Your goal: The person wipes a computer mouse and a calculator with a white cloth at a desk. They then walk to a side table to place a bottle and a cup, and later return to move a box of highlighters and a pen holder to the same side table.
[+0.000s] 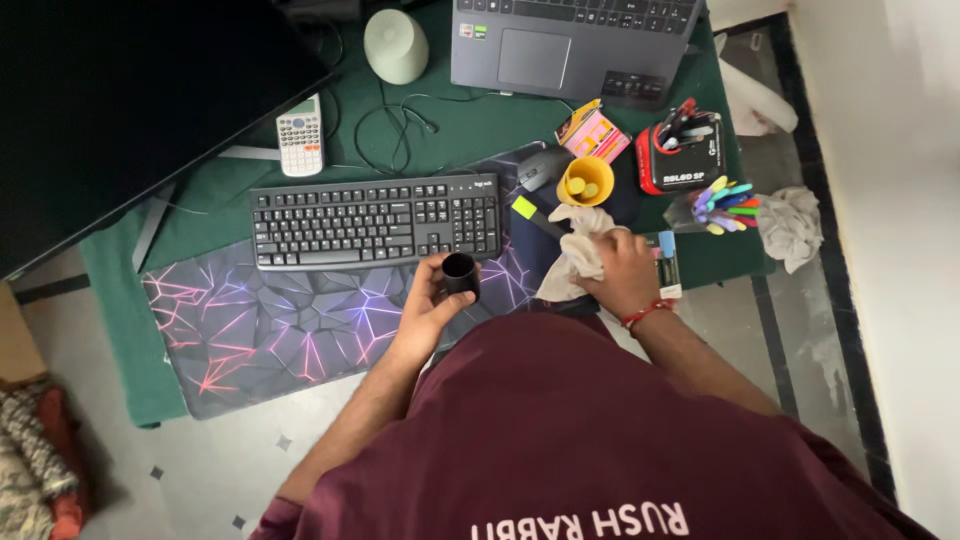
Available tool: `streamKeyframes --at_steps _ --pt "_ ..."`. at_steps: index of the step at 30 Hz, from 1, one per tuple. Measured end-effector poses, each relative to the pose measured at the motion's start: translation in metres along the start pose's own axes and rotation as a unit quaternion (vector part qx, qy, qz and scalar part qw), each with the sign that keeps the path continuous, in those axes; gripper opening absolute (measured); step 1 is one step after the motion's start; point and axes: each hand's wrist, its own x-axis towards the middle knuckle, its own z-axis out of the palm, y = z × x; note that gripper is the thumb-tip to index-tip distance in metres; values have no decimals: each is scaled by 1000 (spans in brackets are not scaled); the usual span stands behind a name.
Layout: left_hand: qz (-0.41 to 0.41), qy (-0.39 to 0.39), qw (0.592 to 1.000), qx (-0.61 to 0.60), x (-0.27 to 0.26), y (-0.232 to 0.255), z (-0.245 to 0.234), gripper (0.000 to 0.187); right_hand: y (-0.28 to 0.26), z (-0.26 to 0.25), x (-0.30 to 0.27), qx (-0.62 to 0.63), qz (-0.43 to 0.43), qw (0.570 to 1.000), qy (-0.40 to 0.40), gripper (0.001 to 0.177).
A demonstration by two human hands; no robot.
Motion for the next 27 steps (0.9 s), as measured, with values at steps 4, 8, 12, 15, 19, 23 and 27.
streamKeyframes --at_steps 4,8,12,15,19,23,27 --pt "14 -34 999 24 4 19 -15 61 15 27 -12 72 -41 992 94 40" --pt "72 -71 985 143 6 51 -19 58 20 3 -23 267 -79 933 228 40" --pt "224 -107 937 245 10 73 -10 58 -16 -27 -33 570 -24 803 172 43" --pt "237 -113 926 271 12 75 4 58 -59 -57 -34 494 -133 852 113 64" --pt "186 -105 917 337 17 75 27 54 -103 -79 -20 238 -294 925 19 63" --pt "207 -98 873 430 15 95 47 54 -107 -100 -19 6 -280 960 -15 43" --pt "346 -129 773 516 18 128 70 61 -98 -107 -15 -41 -148 976 -158 24"
